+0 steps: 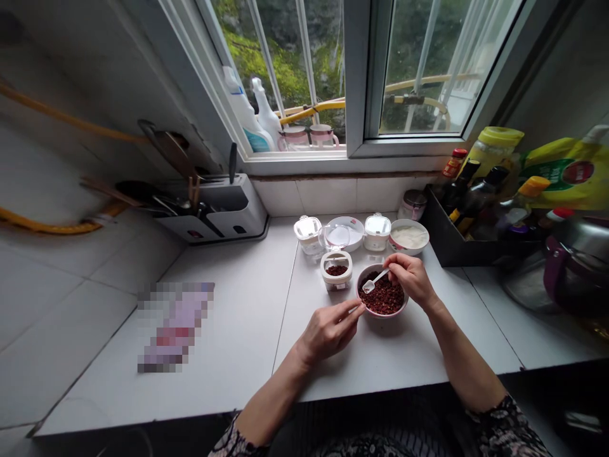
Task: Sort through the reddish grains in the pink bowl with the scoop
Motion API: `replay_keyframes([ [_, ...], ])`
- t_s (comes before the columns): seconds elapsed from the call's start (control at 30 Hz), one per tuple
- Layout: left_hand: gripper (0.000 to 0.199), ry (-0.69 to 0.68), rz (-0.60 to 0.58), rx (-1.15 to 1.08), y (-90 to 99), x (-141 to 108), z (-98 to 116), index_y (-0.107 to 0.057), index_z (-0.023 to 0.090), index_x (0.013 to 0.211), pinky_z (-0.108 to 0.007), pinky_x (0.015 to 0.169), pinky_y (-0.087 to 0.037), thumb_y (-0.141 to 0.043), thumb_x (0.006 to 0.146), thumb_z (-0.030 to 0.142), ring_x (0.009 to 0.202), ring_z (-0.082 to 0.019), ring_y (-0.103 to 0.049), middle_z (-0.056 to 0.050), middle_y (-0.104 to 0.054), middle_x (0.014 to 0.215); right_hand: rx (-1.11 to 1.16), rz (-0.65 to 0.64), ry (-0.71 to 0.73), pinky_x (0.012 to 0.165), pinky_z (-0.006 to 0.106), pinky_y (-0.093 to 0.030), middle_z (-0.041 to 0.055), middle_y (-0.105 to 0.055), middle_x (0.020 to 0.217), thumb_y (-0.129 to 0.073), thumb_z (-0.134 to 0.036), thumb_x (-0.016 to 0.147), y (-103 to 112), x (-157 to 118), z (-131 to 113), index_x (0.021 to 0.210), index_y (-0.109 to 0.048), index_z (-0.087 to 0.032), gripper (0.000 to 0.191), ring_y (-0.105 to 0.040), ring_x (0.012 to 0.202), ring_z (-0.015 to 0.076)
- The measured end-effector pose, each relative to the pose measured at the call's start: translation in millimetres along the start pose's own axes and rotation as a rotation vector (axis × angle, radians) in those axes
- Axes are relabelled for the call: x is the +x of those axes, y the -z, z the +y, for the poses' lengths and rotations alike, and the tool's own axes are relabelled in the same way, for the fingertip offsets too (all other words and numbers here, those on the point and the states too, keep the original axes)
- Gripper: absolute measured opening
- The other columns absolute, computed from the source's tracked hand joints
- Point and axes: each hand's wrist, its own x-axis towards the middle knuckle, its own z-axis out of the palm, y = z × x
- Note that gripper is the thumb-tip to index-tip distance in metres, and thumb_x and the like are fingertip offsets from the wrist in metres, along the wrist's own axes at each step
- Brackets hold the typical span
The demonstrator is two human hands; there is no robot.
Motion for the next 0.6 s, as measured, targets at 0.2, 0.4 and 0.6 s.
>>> replay_keyframes([
  [0.2,0.039,0.003,0.002,-0.004,0.0,-0.7,0.2,-0.053,0.015,0.132,-0.028,0.077,-0.063,-0.048,0.094,0.009,0.096,-0.019,-0.073,-0.014,-0.071,0.112,-0.085,0.036,0.018,0.052,0.025,-0.040,-0.0034,-0.054,0.052,-0.048,-0.028,0.074,0.5,1.1,0.2,0.071,-0.063,-0.019,0.017,-0.049,0.048,0.0119],
  [0.4,0.040,0.005,-0.001,-0.002,0.1,-0.7,0.0,-0.053,0.016,0.134,-0.027,0.076,-0.062,-0.048,0.095,0.010,0.095,-0.018,-0.073,-0.014,-0.071,0.112,-0.136,0.046,0.041,0.052,0.025,-0.040,-0.0031,-0.055,0.052,-0.047,-0.027,0.074,0.5,1.4,2.4,0.071,-0.062,-0.020,0.017,-0.050,0.049,0.0124],
  [0.6,0.036,0.000,0.001,-0.006,0.4,0.2,0.3,-0.055,0.014,0.130,-0.028,0.075,-0.063,-0.048,0.095,0.009,0.094,-0.019,-0.073,-0.014,-0.071,0.111,-0.030,0.050,-0.011,0.049,0.025,-0.039,-0.0034,-0.054,0.050,-0.049,-0.029,0.072,-0.3,2.2,3.2,0.070,-0.063,-0.019,0.017,-0.048,0.045,0.0117],
])
